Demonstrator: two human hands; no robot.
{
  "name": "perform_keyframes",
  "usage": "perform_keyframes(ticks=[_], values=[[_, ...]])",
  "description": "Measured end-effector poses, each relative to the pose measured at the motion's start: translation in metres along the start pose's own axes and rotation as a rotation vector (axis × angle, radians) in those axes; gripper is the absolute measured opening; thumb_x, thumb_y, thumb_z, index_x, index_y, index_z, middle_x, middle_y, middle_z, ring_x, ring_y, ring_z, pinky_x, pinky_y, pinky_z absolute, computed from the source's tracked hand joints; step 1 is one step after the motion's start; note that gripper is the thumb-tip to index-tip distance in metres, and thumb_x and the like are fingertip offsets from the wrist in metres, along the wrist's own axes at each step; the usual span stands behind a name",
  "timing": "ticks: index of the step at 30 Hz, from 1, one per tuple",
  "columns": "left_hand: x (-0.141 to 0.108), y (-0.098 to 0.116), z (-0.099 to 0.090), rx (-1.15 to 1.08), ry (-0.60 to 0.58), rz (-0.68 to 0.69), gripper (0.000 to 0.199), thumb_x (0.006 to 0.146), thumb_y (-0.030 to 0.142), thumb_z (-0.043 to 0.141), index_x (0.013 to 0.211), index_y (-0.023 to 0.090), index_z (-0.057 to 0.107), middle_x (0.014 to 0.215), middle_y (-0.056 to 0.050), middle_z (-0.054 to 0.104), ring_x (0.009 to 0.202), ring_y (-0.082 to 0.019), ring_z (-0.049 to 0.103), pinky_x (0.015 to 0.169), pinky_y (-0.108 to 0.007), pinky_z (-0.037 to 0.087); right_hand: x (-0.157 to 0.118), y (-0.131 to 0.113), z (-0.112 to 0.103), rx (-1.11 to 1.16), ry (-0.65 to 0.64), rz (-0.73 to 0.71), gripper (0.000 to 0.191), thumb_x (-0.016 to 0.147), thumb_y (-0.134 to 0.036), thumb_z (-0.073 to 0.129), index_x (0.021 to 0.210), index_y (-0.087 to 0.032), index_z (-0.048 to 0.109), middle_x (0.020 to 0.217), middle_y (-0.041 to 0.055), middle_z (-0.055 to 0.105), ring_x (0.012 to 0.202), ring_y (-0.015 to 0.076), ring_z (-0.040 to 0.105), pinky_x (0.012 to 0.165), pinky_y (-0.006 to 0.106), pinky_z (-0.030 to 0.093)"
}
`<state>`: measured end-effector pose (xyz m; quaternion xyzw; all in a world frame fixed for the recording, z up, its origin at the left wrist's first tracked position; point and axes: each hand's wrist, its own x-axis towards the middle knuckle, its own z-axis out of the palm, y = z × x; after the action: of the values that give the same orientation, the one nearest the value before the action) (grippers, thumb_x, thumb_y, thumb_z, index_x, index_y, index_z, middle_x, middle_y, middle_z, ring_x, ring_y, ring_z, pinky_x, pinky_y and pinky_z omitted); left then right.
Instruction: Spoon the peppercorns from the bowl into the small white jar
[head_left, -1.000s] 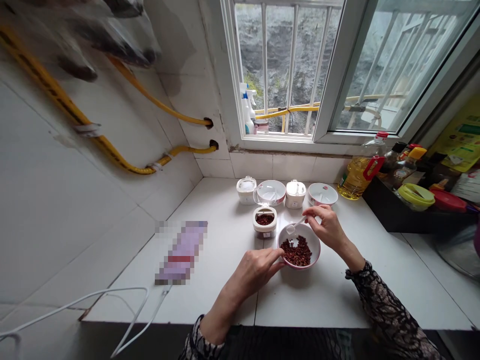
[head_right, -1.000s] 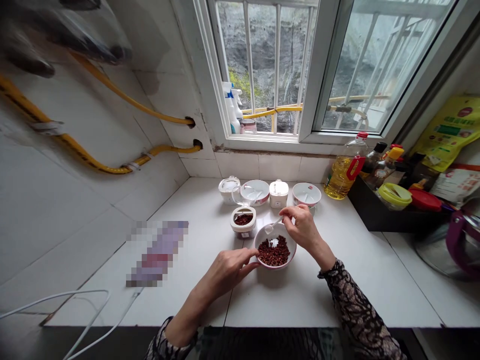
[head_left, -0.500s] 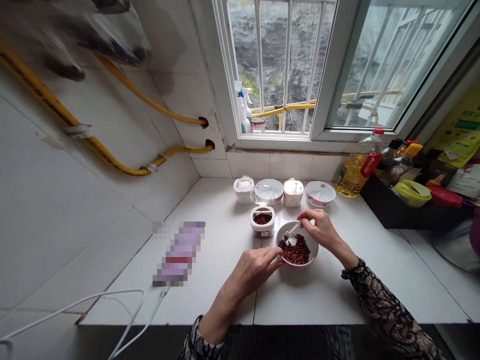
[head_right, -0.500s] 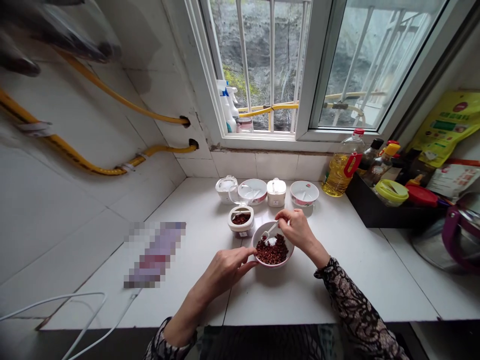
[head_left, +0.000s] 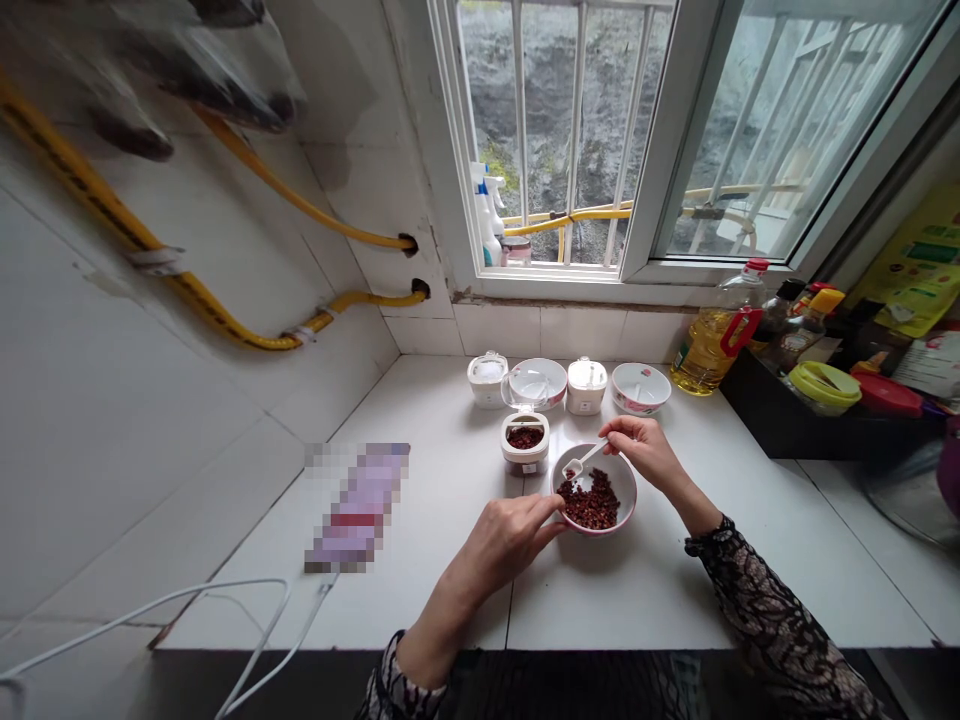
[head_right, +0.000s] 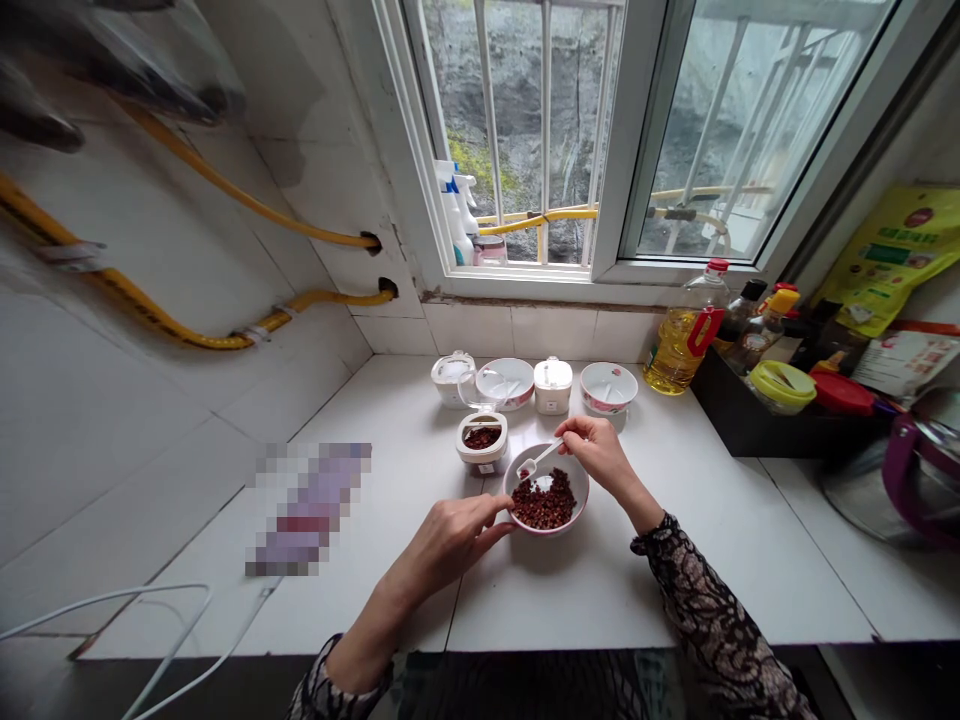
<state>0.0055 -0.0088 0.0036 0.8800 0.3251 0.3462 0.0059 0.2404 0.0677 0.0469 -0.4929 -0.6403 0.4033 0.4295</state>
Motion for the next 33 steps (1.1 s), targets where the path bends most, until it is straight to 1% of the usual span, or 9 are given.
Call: perform_keyframes(ticks=[4, 8, 11, 14, 17, 22, 26, 29, 33], values=[[-0.001, -0.001, 0.002, 0.011, -0.002, -0.008, 0.023, 0.105, 0.034, 0.044, 0.103, 0.017, 0.06, 0.074, -0.001, 0.07, 0.06, -0.015, 0.067, 0.05, -0.022, 0.046, 0.003, -0.002, 0.003, 0.146, -0.001, 0.028, 0.021, 0.072, -0.036, 0.066, 0.079, -0.016, 0.072, 0.065, 0.0042, 0.073, 0.061, 0.0168, 0.066, 0.062, 0.031, 0.054], [-0.002, -0.001, 0.003, 0.017, -0.008, -0.008, 0.02, 0.104, 0.032, 0.048, 0.101, 0.017, 0.061, 0.073, -0.001, 0.07, 0.061, -0.015, 0.068, 0.05, -0.022, 0.046, 0.0, -0.005, 0.02, 0.136, 0.06, -0.112, 0.026, 0.081, -0.04, 0.066, 0.088, -0.017, 0.073, 0.077, 0.0079, 0.077, 0.07, 0.0201, 0.071, 0.065, 0.032, 0.054], [-0.002, -0.001, 0.003, 0.022, -0.014, -0.014, 0.02, 0.104, 0.032, 0.048, 0.101, 0.017, 0.06, 0.074, -0.002, 0.071, 0.062, -0.015, 0.069, 0.05, -0.023, 0.046, -0.005, -0.006, 0.035, -0.109, 0.137, -0.348, 0.02, 0.091, -0.032, 0.059, 0.095, -0.019, 0.073, 0.085, 0.008, 0.078, 0.079, 0.0221, 0.071, 0.077, 0.038, 0.054], [-0.002, 0.0, 0.002, 0.028, -0.02, -0.019, 0.019, 0.104, 0.031, 0.048, 0.1, 0.017, 0.06, 0.074, -0.001, 0.071, 0.062, -0.015, 0.069, 0.05, -0.022, 0.046, -0.01, -0.009, 0.043, -0.443, 0.132, -0.631, 0.023, 0.096, -0.021, 0.05, 0.095, -0.021, 0.073, 0.086, 0.0067, 0.079, 0.075, 0.0205, 0.069, 0.091, 0.044, 0.047], [-0.003, -0.001, 0.003, 0.025, -0.027, -0.025, 0.018, 0.103, 0.031, 0.05, 0.101, 0.017, 0.061, 0.074, -0.001, 0.07, 0.062, -0.016, 0.069, 0.051, -0.022, 0.046, -0.013, -0.013, 0.04, -0.571, 0.106, -0.756, 0.028, 0.097, -0.015, 0.045, 0.099, -0.023, 0.072, 0.09, 0.0051, 0.079, 0.072, 0.0185, 0.068, 0.095, 0.044, 0.043], [-0.003, -0.002, 0.003, 0.002, -0.018, -0.022, 0.018, 0.104, 0.031, 0.049, 0.105, 0.017, 0.06, 0.075, -0.001, 0.07, 0.062, -0.014, 0.068, 0.052, -0.022, 0.048, -0.011, -0.019, 0.015, -0.482, 0.232, -0.677, 0.02, 0.093, -0.019, 0.051, 0.093, -0.024, 0.071, 0.078, 0.0033, 0.077, 0.072, 0.0206, 0.068, 0.089, 0.042, 0.046], [-0.003, -0.002, 0.002, -0.006, -0.009, -0.013, 0.023, 0.106, 0.033, 0.043, 0.104, 0.017, 0.06, 0.074, -0.001, 0.069, 0.06, -0.014, 0.067, 0.051, -0.023, 0.047, -0.006, -0.01, -0.003, -0.559, 0.177, -0.537, 0.019, 0.085, -0.015, 0.053, 0.082, -0.022, 0.07, 0.07, 0.0022, 0.074, 0.07, 0.0206, 0.066, 0.086, 0.04, 0.046], [-0.003, -0.002, 0.002, -0.003, -0.026, -0.015, 0.022, 0.105, 0.032, 0.045, 0.105, 0.017, 0.06, 0.075, -0.001, 0.069, 0.061, -0.014, 0.067, 0.051, -0.023, 0.047, -0.005, 0.001, -0.001, -0.646, 0.109, -0.479, 0.019, 0.08, -0.012, 0.054, 0.078, -0.021, 0.07, 0.067, 0.0017, 0.073, 0.065, 0.0183, 0.063, 0.087, 0.04, 0.043], [-0.004, -0.002, 0.002, 0.021, -0.048, -0.019, 0.019, 0.104, 0.03, 0.046, 0.104, 0.017, 0.06, 0.075, -0.001, 0.069, 0.061, -0.014, 0.067, 0.052, -0.023, 0.047, -0.008, 0.009, 0.013, -0.651, 0.032, -0.442, 0.021, 0.08, -0.01, 0.052, 0.079, -0.021, 0.07, 0.07, 0.0014, 0.074, 0.065, 0.0169, 0.063, 0.089, 0.04, 0.042]])
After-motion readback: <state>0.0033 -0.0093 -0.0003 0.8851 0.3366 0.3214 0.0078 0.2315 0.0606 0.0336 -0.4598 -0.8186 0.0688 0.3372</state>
